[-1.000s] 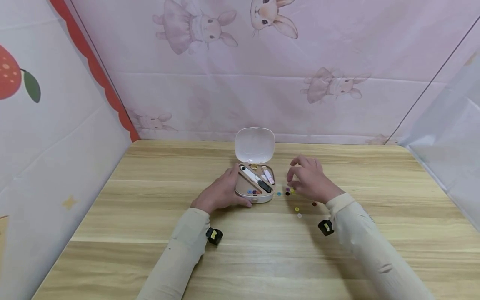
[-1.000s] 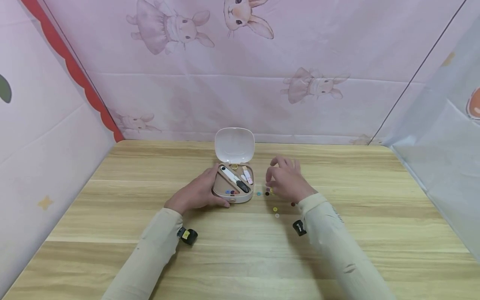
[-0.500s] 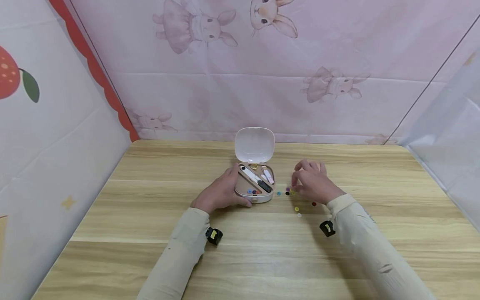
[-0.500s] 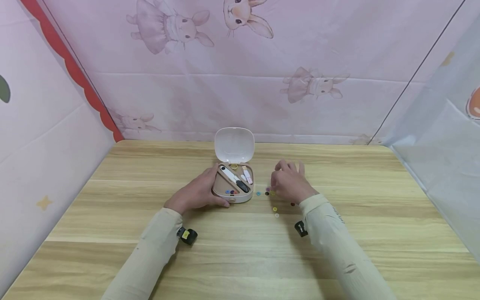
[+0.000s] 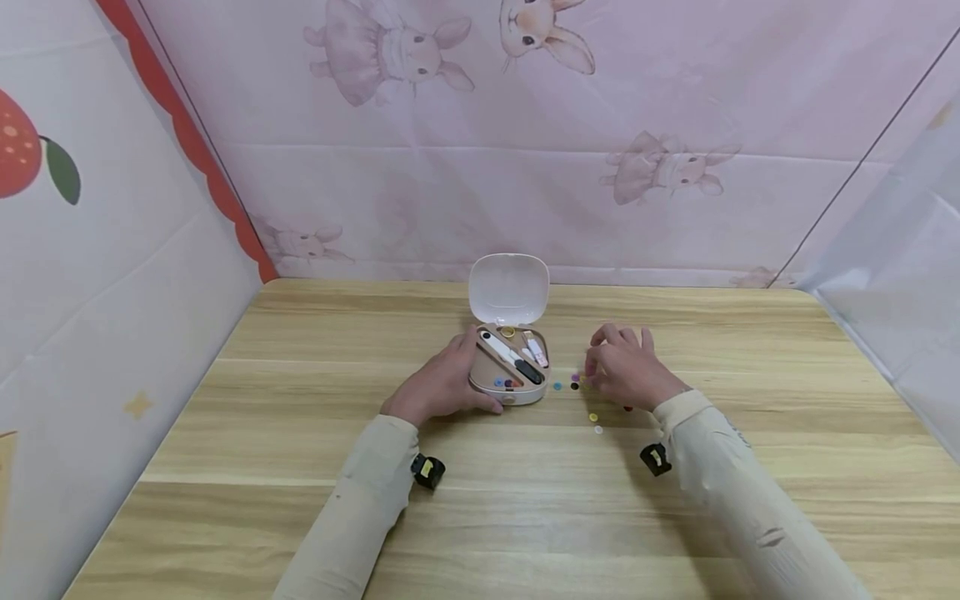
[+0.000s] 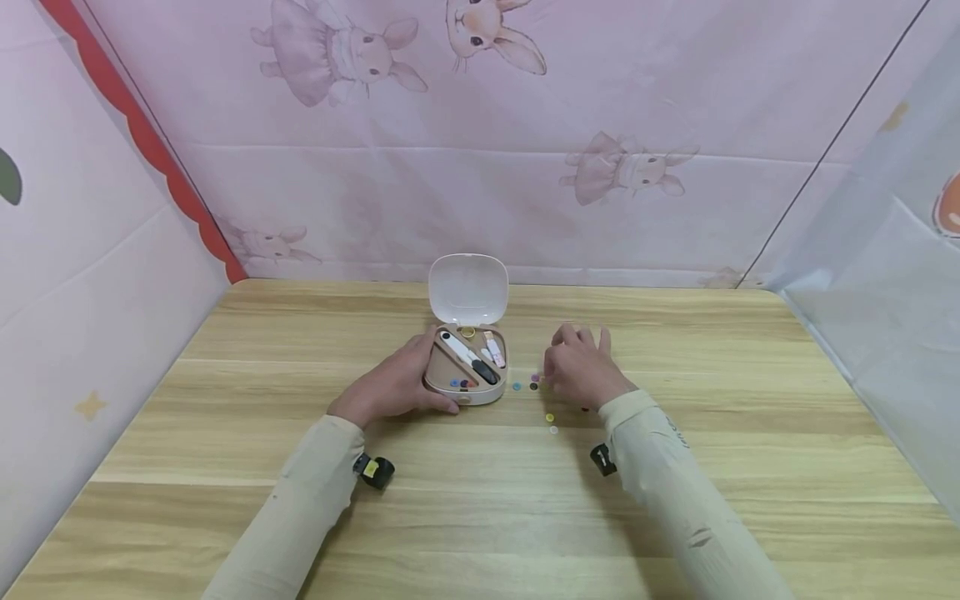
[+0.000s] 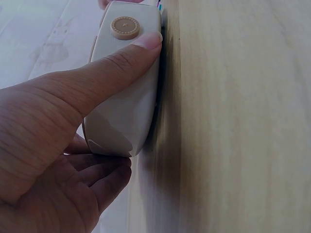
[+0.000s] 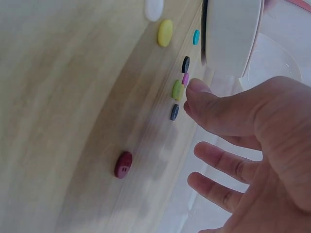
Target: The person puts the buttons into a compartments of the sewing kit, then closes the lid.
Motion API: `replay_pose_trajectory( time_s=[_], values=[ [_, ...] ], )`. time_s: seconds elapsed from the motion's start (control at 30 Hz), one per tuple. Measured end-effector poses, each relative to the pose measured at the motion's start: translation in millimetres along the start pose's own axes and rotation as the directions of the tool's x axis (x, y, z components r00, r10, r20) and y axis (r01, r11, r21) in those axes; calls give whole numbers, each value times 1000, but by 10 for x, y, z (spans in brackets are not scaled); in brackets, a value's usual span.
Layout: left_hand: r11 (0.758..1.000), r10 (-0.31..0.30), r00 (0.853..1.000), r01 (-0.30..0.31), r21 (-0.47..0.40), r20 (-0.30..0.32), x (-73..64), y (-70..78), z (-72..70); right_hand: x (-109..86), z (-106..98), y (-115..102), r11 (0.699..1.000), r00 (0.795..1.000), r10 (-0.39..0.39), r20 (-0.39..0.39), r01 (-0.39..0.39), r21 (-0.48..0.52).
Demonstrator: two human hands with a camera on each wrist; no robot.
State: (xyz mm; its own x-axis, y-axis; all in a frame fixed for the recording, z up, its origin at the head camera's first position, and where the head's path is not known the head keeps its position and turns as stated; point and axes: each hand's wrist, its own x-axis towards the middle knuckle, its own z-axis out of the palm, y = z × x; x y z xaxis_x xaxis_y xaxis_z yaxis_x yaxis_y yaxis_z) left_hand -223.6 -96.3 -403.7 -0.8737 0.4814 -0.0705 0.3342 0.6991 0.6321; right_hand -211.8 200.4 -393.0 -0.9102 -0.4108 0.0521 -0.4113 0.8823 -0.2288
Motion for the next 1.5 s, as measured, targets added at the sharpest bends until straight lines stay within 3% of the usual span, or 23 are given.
replay_pose_trajectory(
  time_s=[0.97,1.5],
  values=[
    [1000,0,1000,0,19,-2,-2,-27,23,2,73,-15,998,998,62,32,-62,-12],
    [1000,7,1000,-7,25,-9,6,-57,47,3,109,-22,999,999,47,26,-46,-26]
  ],
)
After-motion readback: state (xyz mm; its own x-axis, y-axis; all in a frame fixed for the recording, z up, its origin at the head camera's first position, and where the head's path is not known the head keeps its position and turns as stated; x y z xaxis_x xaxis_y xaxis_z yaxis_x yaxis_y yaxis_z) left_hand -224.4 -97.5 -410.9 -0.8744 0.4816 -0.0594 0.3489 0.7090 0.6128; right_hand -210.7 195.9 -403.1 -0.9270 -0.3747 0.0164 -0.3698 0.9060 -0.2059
